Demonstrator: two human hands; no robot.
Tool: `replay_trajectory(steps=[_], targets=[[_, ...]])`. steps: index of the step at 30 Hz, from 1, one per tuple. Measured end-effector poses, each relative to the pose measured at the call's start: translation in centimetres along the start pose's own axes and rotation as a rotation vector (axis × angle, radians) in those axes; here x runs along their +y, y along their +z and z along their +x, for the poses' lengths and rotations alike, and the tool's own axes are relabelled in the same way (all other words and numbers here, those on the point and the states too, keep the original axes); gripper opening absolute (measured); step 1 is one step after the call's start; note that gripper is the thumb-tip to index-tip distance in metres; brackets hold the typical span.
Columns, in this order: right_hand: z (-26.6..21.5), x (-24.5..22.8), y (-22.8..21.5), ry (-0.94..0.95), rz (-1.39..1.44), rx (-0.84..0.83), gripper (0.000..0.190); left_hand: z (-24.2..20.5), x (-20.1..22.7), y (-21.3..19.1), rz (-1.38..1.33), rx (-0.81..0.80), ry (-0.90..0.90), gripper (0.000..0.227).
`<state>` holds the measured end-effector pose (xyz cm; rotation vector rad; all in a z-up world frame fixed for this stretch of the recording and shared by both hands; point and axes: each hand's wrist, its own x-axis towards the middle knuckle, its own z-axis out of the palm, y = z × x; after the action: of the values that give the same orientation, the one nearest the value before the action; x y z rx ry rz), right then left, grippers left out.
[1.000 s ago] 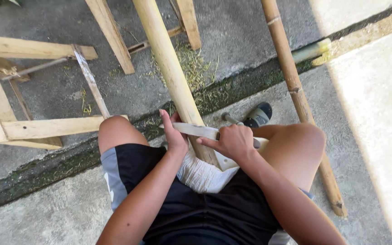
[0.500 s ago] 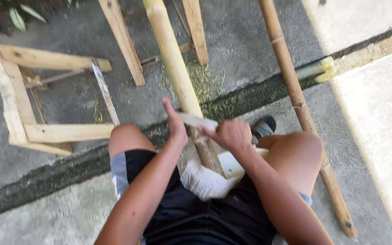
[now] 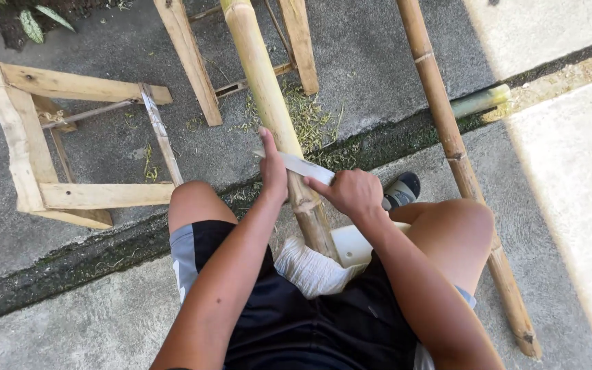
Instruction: Scraping the outer green layer from a bamboo pole using a knife.
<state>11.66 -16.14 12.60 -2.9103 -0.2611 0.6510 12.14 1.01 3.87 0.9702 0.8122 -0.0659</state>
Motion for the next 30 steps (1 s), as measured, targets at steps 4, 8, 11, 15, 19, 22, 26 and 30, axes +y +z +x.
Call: replay_trajectory(steps=[4,8,11,15,19,22,26,30], targets=[[-2.3,0.1,0.3,-0.042,0.066,0.076,0.09,-0.6,-1.2,-2.1,0.089,-0.027,0.05,0.097],[-5.5,0.9,1.4,-0.03,-0.015,-0.072,0.091,-3.8,-5.8,-5.0,0.133,-0.049,0.072,0.089],[-6.0,0.6,1.8,0.005,-0.018,-0.129,0.088,-3.9,-7.4,-5.1,0.191,-0.004,0.035,0.089],[-0.8,0.7,1.8,0.032,0.043,0.062,0.091,2.2,-2.5,-1.2,0.142,-0.033,0.067,0.092],[2.0,3.2,2.2,0.261,0.387,0.019,0.088,-0.1,2.0,-0.2,0.251,-0.076,0.314,0.093],[2.1,5.9,3.2,0.287,0.567,0.024,0.089,-1.1,0.9,-0.8,0.528,-0.123,0.583,0.096],[1.3,7.6,5.1,0.314,0.556,0.032,0.082,0.7,-2.0,-0.4,0.545,-0.04,0.505,0.077],[-0.5,7.4,4.3,0.272,0.718,0.04,0.062,7.1,-5.7,-3.5,0.293,0.052,0.247,0.071]])
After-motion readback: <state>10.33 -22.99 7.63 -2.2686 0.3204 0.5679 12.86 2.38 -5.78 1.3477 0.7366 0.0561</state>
